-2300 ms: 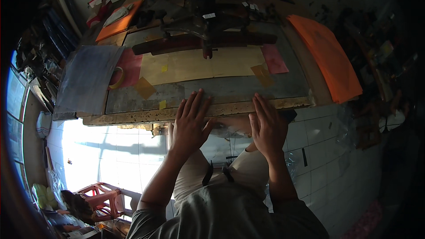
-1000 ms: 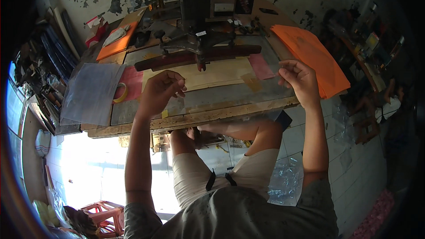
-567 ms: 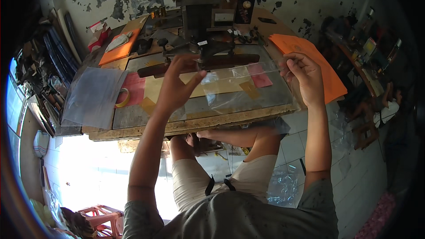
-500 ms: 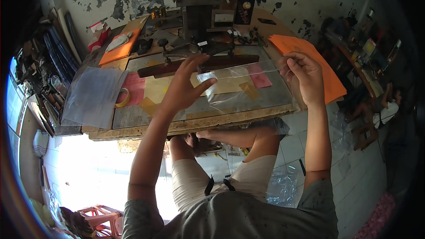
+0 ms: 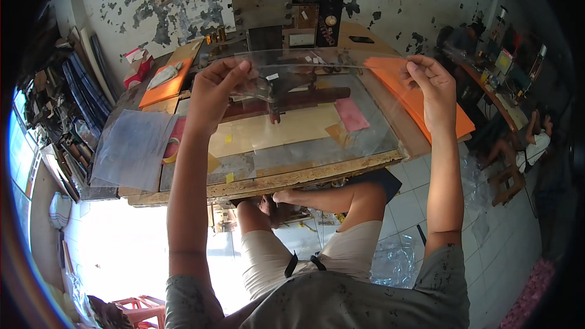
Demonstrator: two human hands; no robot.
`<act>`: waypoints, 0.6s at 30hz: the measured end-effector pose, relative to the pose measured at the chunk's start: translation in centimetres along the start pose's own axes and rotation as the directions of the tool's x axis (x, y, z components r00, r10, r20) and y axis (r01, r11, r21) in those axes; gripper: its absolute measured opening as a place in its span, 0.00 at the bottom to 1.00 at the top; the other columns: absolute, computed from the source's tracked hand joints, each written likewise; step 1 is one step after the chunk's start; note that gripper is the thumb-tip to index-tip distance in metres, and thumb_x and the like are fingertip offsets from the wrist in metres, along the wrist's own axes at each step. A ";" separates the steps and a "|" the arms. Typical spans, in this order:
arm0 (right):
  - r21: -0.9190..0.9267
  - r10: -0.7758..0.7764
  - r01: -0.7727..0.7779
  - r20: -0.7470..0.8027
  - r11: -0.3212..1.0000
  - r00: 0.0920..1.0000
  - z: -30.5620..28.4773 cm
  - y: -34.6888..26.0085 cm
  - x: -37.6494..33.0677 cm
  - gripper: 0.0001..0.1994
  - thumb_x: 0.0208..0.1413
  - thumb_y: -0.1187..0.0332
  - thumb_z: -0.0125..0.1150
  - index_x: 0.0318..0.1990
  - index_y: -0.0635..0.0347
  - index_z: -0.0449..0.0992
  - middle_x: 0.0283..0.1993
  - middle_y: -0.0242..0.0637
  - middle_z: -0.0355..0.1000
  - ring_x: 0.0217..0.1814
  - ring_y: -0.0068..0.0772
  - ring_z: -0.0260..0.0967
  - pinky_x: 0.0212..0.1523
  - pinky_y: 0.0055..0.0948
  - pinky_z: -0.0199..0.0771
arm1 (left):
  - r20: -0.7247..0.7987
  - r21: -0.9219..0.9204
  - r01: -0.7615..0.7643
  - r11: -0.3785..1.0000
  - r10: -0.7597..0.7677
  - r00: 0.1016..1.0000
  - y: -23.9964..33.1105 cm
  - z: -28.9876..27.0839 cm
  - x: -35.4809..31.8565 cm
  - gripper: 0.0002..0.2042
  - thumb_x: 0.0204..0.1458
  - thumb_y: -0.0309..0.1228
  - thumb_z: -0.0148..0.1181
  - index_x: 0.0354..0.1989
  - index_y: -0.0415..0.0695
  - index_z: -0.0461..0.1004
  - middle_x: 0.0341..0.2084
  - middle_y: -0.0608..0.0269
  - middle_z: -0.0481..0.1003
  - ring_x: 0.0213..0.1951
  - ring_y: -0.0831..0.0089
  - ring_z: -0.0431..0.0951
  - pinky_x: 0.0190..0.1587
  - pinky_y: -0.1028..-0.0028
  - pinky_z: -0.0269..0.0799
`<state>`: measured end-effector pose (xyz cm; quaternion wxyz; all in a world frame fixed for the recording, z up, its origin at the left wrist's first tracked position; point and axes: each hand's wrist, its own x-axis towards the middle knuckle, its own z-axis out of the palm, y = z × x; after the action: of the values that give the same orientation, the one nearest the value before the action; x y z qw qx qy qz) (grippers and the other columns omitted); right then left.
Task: The person places small yellow squares of tape onto a sheet of material at marked positions and then covers the sheet with a clear plastic film.
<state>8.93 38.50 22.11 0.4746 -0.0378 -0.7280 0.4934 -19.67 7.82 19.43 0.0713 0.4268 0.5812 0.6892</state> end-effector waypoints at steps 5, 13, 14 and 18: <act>0.021 -0.030 0.031 -0.008 0.999 1.000 0.3 -0.6 1.7 0.10 0.67 0.69 0.68 0.51 0.65 0.83 0.45 0.36 0.85 0.45 0.22 0.81 0.43 0.23 0.75 | -0.039 0.029 -0.003 1.000 0.004 0.999 2.6 -0.2 1.2 0.13 0.69 0.39 0.65 0.46 0.41 0.83 0.38 0.65 0.85 0.32 0.80 0.83 0.39 0.78 0.77; 0.012 -0.056 0.057 -0.046 0.998 0.997 0.0 -1.1 2.4 0.16 0.66 0.73 0.67 0.60 0.66 0.77 0.50 0.40 0.84 0.48 0.24 0.81 0.47 0.23 0.75 | -0.011 0.055 -0.057 0.997 0.058 0.998 3.4 0.1 1.9 0.15 0.70 0.40 0.62 0.50 0.40 0.83 0.39 0.63 0.85 0.37 0.78 0.83 0.37 0.78 0.76; 0.023 -0.086 0.088 -0.059 0.996 0.995 0.0 -1.3 2.2 0.18 0.66 0.75 0.67 0.62 0.66 0.75 0.52 0.42 0.84 0.50 0.26 0.81 0.49 0.24 0.76 | -0.004 0.051 -0.057 0.997 0.057 0.998 3.2 0.2 2.0 0.15 0.70 0.40 0.62 0.50 0.40 0.83 0.39 0.63 0.85 0.37 0.78 0.83 0.37 0.78 0.76; 0.103 -0.139 0.144 -0.049 0.984 0.989 -0.6 -0.3 1.9 0.20 0.65 0.79 0.66 0.63 0.67 0.71 0.56 0.46 0.82 0.53 0.29 0.80 0.56 0.27 0.78 | -0.026 0.055 -0.039 0.998 0.040 0.999 2.3 1.1 1.9 0.16 0.71 0.40 0.60 0.52 0.40 0.82 0.40 0.63 0.85 0.37 0.78 0.84 0.36 0.78 0.75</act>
<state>8.46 39.78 23.58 0.5248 0.0289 -0.6915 0.4955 -19.20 8.99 22.36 0.0382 0.4306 0.5922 0.6800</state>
